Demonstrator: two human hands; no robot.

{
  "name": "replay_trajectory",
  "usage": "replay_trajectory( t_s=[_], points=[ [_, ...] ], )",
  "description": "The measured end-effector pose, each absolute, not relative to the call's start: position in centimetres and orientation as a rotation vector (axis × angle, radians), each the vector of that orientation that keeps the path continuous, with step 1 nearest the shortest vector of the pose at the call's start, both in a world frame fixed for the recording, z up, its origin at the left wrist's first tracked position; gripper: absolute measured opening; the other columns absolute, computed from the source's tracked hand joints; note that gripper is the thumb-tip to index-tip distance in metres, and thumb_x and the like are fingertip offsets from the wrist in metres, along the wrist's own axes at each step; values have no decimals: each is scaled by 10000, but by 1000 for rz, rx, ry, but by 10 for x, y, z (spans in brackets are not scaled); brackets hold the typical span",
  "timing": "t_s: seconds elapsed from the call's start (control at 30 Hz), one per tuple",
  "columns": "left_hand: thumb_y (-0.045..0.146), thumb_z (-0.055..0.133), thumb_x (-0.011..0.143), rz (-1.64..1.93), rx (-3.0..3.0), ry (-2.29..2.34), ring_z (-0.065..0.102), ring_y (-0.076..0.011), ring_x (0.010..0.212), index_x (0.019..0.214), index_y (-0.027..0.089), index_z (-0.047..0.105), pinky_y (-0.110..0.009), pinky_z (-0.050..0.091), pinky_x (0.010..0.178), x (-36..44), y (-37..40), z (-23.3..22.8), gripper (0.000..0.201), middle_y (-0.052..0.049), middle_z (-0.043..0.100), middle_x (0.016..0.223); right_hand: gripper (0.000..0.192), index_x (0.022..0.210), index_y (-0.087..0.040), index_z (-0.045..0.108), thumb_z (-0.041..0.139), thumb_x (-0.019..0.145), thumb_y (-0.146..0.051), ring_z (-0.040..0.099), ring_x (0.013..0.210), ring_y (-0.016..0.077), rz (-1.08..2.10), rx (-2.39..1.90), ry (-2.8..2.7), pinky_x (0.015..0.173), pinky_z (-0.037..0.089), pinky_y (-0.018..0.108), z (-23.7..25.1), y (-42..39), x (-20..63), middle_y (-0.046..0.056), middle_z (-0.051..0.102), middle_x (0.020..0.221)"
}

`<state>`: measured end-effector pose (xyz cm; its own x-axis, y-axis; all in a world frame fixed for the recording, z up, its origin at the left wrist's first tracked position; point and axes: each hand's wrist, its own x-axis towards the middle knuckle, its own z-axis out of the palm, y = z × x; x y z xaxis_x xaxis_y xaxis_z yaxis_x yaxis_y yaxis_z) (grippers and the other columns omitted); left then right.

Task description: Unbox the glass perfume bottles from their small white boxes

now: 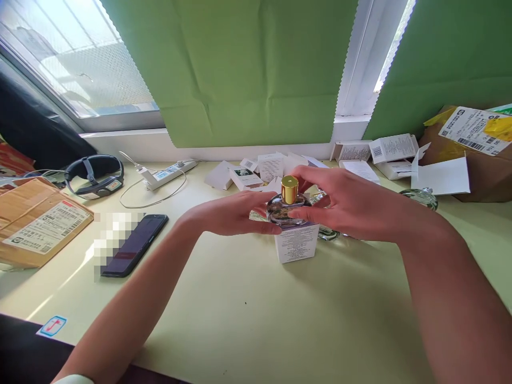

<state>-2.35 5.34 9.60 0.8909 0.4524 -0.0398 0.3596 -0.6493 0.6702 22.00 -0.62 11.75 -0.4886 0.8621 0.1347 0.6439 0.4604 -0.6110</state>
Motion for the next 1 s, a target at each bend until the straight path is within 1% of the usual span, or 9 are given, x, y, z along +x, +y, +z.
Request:
replay_trajectory(
  t_s=[0.07, 0.13, 0.3, 0.47, 0.6, 0.7, 0.8, 0.9, 1.0],
  points=[
    [401, 590, 943, 174, 2366, 588, 664, -165, 953, 1048, 210, 549, -295, 530, 807, -23, 54, 96, 222, -29, 692, 1040, 268, 1109, -294, 583, 597, 935, -497, 581, 584, 112, 660, -1294, -2298, 481, 427, 214, 117, -6, 221, -37, 640, 799],
    [357, 592, 939, 188, 2404, 575, 662, -162, 948, 1035, 204, 539, -292, 531, 809, -22, 55, 94, 188, -34, 677, 1034, 288, 1122, -298, 590, 585, 934, -517, 571, 587, 122, 606, -1320, -2313, 501, 413, 233, 117, -7, 223, -35, 638, 789],
    [284, 602, 926, 198, 2446, 529, 660, -164, 978, 1122, 215, 545, -304, 536, 835, -22, 56, 90, 215, -39, 659, 1105, 315, 1144, -320, 587, 631, 904, -518, 606, 645, 159, 529, -1339, -2390, 564, 422, 281, 118, -7, 225, -16, 687, 946],
    [220, 602, 916, 189, 2453, 526, 652, -161, 1012, 1214, 232, 540, -299, 525, 855, -23, 53, 91, 305, -32, 663, 1138, 316, 1174, -328, 582, 654, 899, -467, 655, 896, 223, 574, -1377, -2398, 688, 447, 309, 123, -11, 222, 7, 698, 1124],
    [255, 614, 920, 173, 2462, 542, 640, -163, 1035, 1264, 247, 528, -295, 510, 866, -23, 50, 93, 354, -37, 647, 1204, 375, 1247, -335, 580, 633, 903, -474, 637, 943, 253, 570, -1398, -2442, 752, 439, 341, 120, -10, 223, 34, 684, 1146],
    [365, 612, 936, 164, 2457, 571, 646, -167, 1023, 1233, 242, 548, -291, 502, 845, -22, 48, 96, 328, -40, 649, 1191, 465, 1286, -341, 574, 635, 874, -549, 624, 951, 266, 540, -1398, -2451, 761, 442, 352, 116, -7, 224, 43, 678, 1123],
    [472, 592, 938, 151, 2448, 629, 655, -172, 990, 1151, 228, 571, -281, 496, 782, -20, 47, 98, 325, -32, 668, 1103, 377, 1163, -329, 626, 613, 874, -571, 617, 831, 231, 625, -1429, -2458, 672, 434, 326, 115, -5, 221, 18, 690, 1003],
    [446, 586, 945, 156, 2499, 642, 656, -164, 924, 1065, 207, 580, -282, 484, 763, -18, 45, 98, 268, -28, 673, 1010, 292, 977, -284, 648, 618, 863, -551, 584, 712, 202, 687, -1474, -2472, 592, 399, 309, 117, -5, 216, 7, 680, 876],
    [397, 602, 939, 172, 2570, 623, 635, -158, 884, 1034, 194, 588, -285, 479, 762, -15, 44, 96, 225, -32, 661, 978, 253, 929, -272, 637, 632, 861, -516, 583, 709, 200, 680, -1501, -2482, 599, 400, 307, 119, -7, 215, 7, 681, 865]
  ],
)
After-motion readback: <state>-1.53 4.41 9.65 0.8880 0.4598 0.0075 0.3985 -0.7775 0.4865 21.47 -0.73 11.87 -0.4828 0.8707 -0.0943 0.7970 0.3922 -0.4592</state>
